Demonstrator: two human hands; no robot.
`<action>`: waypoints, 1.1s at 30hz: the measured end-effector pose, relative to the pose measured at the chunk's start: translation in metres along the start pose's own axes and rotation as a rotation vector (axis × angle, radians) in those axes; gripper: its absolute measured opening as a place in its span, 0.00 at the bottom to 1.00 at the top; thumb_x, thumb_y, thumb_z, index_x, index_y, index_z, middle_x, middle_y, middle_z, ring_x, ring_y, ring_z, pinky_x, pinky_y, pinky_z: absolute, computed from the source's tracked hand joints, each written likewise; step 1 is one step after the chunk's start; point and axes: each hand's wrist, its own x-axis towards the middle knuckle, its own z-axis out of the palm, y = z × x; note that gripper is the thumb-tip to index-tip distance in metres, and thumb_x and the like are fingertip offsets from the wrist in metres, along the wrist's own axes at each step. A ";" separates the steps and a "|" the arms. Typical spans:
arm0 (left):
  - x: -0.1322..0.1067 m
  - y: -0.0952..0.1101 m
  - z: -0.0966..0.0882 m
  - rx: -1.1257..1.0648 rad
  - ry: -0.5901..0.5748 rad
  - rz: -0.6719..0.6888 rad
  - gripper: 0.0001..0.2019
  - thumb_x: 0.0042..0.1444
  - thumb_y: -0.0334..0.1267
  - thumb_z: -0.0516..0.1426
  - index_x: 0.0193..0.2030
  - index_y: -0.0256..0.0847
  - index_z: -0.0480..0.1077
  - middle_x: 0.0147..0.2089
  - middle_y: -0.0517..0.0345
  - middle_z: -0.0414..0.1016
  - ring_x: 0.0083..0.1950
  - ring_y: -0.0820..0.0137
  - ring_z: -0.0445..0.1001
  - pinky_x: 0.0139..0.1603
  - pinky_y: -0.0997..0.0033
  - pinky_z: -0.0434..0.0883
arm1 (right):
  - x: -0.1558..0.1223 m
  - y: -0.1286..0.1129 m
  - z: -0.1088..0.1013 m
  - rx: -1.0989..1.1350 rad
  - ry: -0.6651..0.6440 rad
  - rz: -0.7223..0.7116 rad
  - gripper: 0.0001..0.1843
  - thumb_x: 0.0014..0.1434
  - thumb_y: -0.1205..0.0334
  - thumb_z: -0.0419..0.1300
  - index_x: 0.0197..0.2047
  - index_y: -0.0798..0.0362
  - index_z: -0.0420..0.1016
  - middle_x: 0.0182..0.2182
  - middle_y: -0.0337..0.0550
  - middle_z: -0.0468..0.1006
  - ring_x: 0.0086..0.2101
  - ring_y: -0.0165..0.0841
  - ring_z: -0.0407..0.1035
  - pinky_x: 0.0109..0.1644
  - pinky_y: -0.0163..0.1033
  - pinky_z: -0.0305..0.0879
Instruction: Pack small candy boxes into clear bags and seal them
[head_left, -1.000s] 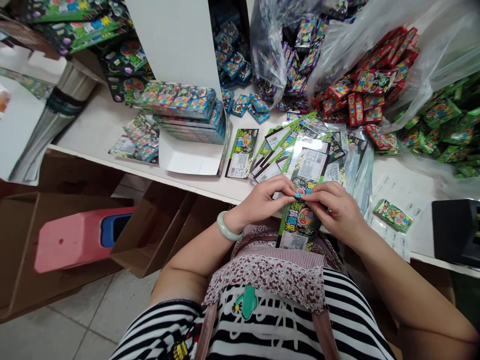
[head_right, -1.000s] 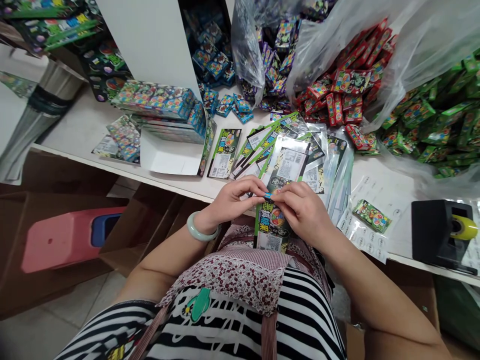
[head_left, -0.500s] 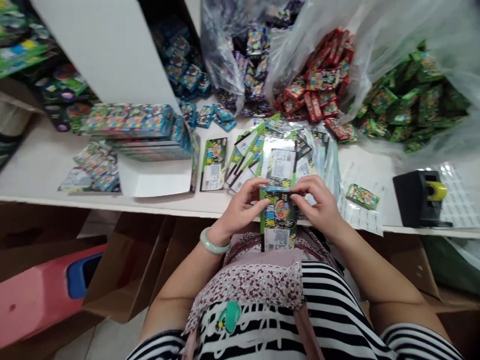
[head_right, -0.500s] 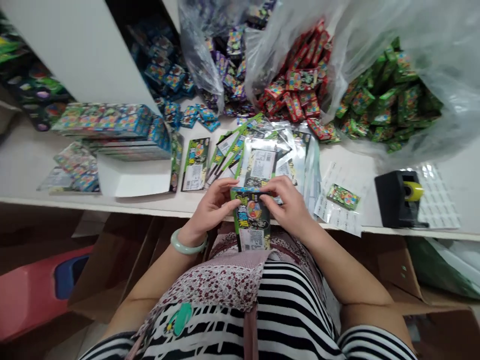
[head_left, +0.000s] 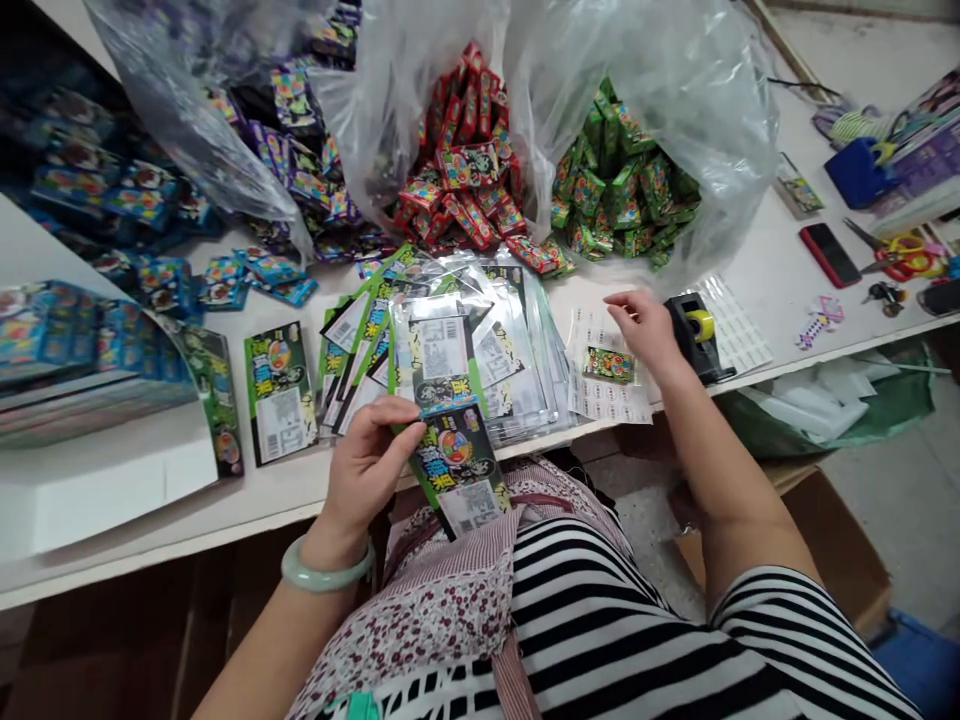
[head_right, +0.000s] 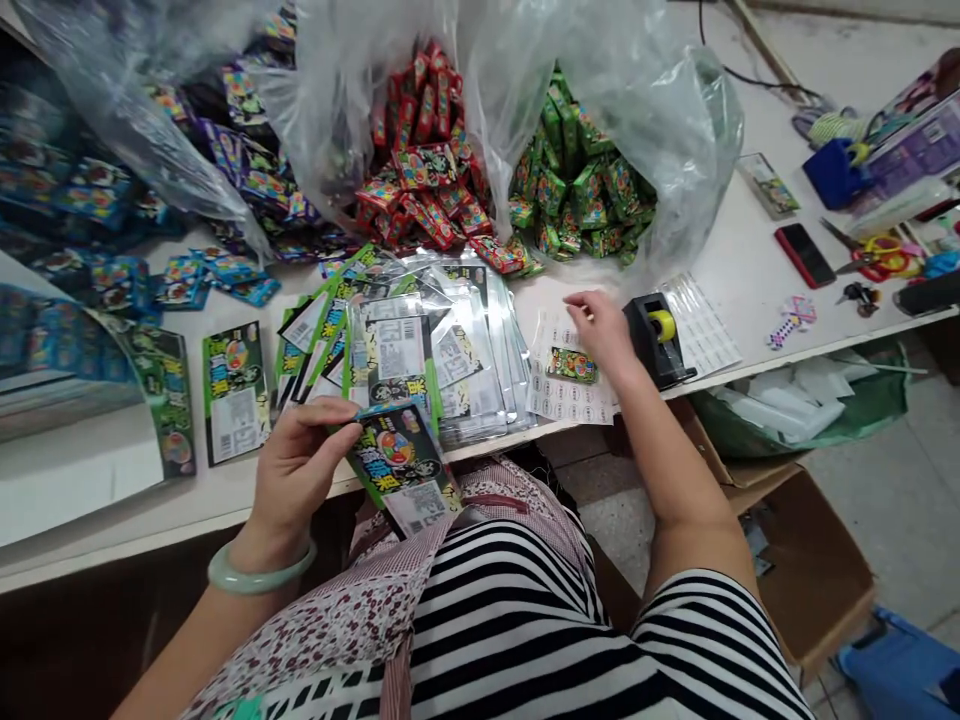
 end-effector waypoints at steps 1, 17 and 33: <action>0.001 -0.001 0.001 0.006 0.023 -0.003 0.04 0.59 0.37 0.63 0.39 0.44 0.73 0.37 0.60 0.74 0.42 0.71 0.74 0.44 0.70 0.73 | 0.010 0.017 -0.006 -0.136 0.013 0.053 0.12 0.60 0.64 0.57 0.44 0.56 0.79 0.44 0.51 0.78 0.41 0.37 0.73 0.54 0.47 0.68; 0.004 0.000 0.007 0.042 0.049 0.003 0.05 0.61 0.42 0.63 0.42 0.48 0.72 0.39 0.56 0.74 0.44 0.65 0.74 0.44 0.59 0.75 | 0.010 0.058 -0.010 -0.176 -0.040 0.205 0.03 0.57 0.62 0.56 0.32 0.51 0.69 0.35 0.44 0.75 0.34 0.34 0.70 0.44 0.42 0.69; 0.004 0.014 0.013 0.060 -0.061 0.054 0.06 0.66 0.42 0.57 0.40 0.43 0.66 0.38 0.60 0.69 0.40 0.71 0.69 0.44 0.69 0.68 | -0.046 -0.189 0.040 0.312 -0.793 -0.410 0.08 0.59 0.58 0.60 0.31 0.52 0.71 0.29 0.39 0.75 0.32 0.31 0.68 0.38 0.39 0.64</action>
